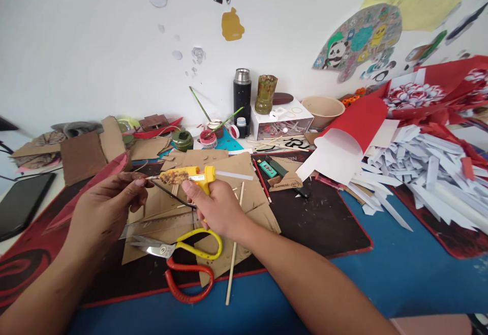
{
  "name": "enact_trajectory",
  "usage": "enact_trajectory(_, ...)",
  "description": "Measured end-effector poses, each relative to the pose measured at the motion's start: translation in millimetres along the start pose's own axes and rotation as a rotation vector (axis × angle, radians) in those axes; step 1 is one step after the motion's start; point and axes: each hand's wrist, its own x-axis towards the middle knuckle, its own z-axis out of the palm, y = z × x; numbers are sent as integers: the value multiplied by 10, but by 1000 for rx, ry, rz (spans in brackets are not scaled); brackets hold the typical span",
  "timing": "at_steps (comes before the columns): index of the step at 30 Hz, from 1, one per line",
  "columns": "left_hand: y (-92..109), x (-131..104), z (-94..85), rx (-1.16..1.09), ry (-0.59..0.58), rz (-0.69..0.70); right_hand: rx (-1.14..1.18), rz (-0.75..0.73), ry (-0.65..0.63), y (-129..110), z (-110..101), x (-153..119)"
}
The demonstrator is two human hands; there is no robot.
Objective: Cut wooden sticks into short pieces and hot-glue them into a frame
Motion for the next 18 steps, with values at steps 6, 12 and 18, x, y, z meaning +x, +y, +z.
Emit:
enact_trajectory(6,-3,-3,4,-27,14,3,-5,-1,4,-3,5,1)
enact_trajectory(12,25,-17,10,-26,10,-6,20,-17,-6,-10,5,-2)
enact_trajectory(18,48,-18,17,-44,8,-9,34,-5,2,-11,8,-7)
